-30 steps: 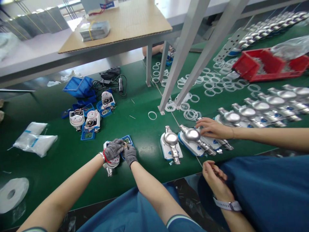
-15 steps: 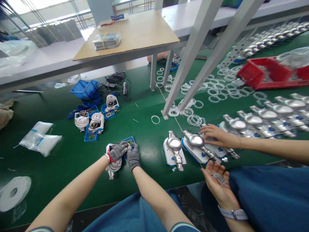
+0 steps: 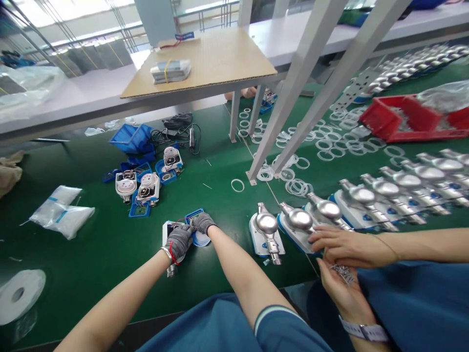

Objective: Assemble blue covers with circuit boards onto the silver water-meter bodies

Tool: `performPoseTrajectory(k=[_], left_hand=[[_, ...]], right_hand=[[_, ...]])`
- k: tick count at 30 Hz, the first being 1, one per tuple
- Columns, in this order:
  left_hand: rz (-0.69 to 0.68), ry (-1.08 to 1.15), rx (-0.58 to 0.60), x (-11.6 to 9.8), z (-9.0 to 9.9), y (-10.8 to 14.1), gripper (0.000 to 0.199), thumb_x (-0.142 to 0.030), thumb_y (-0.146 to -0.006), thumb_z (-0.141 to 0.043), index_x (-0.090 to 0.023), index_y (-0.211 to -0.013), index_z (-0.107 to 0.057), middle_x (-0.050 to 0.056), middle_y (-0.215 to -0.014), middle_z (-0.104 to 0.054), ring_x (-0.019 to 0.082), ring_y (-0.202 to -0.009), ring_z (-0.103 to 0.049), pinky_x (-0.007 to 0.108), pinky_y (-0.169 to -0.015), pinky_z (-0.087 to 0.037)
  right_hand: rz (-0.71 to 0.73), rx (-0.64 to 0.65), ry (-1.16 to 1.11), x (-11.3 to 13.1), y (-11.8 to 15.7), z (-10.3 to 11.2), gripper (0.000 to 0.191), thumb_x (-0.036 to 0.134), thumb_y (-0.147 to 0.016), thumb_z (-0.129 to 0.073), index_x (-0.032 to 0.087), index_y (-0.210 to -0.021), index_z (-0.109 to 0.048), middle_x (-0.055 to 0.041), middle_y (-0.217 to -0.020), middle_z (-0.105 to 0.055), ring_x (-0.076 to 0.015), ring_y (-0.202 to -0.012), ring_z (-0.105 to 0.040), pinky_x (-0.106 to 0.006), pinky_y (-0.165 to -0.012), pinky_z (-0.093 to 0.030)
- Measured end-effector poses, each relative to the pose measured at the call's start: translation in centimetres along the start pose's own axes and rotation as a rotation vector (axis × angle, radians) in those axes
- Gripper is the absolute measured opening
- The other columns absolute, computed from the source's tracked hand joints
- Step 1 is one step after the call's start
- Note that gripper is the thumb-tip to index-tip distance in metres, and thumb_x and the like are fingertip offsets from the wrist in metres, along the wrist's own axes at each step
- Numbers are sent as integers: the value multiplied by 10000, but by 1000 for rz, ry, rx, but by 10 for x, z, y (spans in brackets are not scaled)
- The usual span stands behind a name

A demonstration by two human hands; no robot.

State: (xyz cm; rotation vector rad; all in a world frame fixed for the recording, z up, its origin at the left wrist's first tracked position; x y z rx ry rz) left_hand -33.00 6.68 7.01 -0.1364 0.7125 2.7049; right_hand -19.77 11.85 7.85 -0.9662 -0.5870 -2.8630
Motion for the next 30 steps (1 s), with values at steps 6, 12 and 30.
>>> performPoseTrajectory(k=[6, 12, 30], left_hand=[[17, 22, -35, -1, -7, 9, 527, -277, -898, -444, -141, -1408, -442, 184, -1295, -589, 301, -1206, -559, 478, -1088, -461], [167, 81, -379, 33, 13, 6, 479, -404, -907, -450, -220, -1344, -517, 97, -1407, -531, 245, -1316, -468, 451, -1222, -306], [-102, -21, -186, -16, -7, 31, 415, -477, -920, -403, -197, -1079, -666, 111, -1135, -646, 255, -1126, -550, 479, -1111, -369]], right_hand=[[-183, 21, 62, 7, -27, -20, 342, 396, -984, -436, 123, -1010, -640, -126, -960, -697, -189, -852, -662, -277, -706, -466], [-96, -44, 122, -20, -28, 33, 275, 347, -951, -451, 178, -1100, -610, -91, -988, -704, -183, -892, -642, -262, -736, -393], [362, 100, -5, 5, -26, 19, 138, 287, -853, -623, 183, -921, -684, -25, -864, -700, -137, -767, -615, -215, -680, -422]])
Point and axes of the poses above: each hand's wrist, its own y-axis away from the middle knuckle, its own z-axis out of the back of the hand, x = y × z, the point moved 6 cm from there along -y, towards the middle knuckle
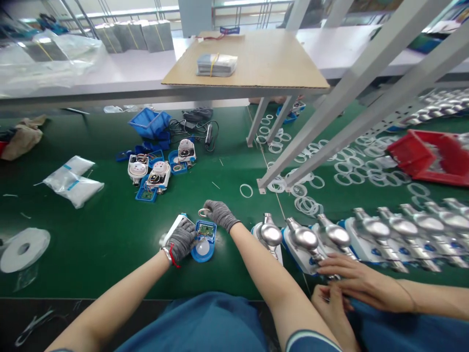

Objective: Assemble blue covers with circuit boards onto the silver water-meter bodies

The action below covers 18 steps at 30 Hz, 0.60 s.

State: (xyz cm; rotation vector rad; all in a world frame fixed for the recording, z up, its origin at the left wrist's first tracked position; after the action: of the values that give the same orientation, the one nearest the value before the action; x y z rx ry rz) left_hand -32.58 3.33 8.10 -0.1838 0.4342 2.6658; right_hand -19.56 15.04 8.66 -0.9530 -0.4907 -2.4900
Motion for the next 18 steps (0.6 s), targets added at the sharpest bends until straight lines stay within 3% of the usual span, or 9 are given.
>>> performPoseTrajectory(k=[3, 9, 13, 16, 18], left_hand=[[19, -26, 31, -7, -2, 2, 433, -438, -938, -351, -177, -1089, -663, 130, -1181, -633, 263, -1175, -533, 483, -1149, -354], [26, 63, 28, -5, 0, 7, 421, -414, -938, -379, -202, -1220, -607, 111, -1326, -574, 277, -1299, -466, 522, -1230, -285], [6, 102, 31, 0, -5, 9, 397, -406, -921, -446, -229, -1244, -596, 89, -1331, -584, 254, -1294, -484, 504, -1239, -297], [43, 165, -102, 9, -1, 13, 393, -391, -942, -389, -258, -1247, -597, 49, -1350, -583, 204, -1323, -467, 440, -1261, -281], [249, 175, -260, 29, 6, 20, 426, -402, -942, -379, -256, -1306, -547, 49, -1411, -533, 210, -1367, -421, 448, -1273, -242]], right_hand=[[21, 30, -169, 4, -17, -28, 183, 126, -796, -616, 161, -958, -694, -21, -953, -717, -120, -858, -637, -190, -779, -457], [-175, 33, -261, -12, -3, -71, 171, 236, -848, -598, 134, -957, -682, -28, -858, -726, -112, -712, -643, -184, -631, -480], [-255, -23, -219, -19, 14, -86, 137, 238, -853, -583, 143, -881, -677, -33, -863, -715, -117, -756, -629, -187, -662, -464], [-257, -69, -170, -11, 19, -91, 178, 288, -891, -543, 162, -882, -669, -30, -867, -700, -122, -779, -607, -200, -713, -443], [-244, -81, -131, 0, 19, -96, 197, 317, -904, -533, 172, -875, -663, -38, -883, -691, -137, -807, -596, -222, -756, -429]])
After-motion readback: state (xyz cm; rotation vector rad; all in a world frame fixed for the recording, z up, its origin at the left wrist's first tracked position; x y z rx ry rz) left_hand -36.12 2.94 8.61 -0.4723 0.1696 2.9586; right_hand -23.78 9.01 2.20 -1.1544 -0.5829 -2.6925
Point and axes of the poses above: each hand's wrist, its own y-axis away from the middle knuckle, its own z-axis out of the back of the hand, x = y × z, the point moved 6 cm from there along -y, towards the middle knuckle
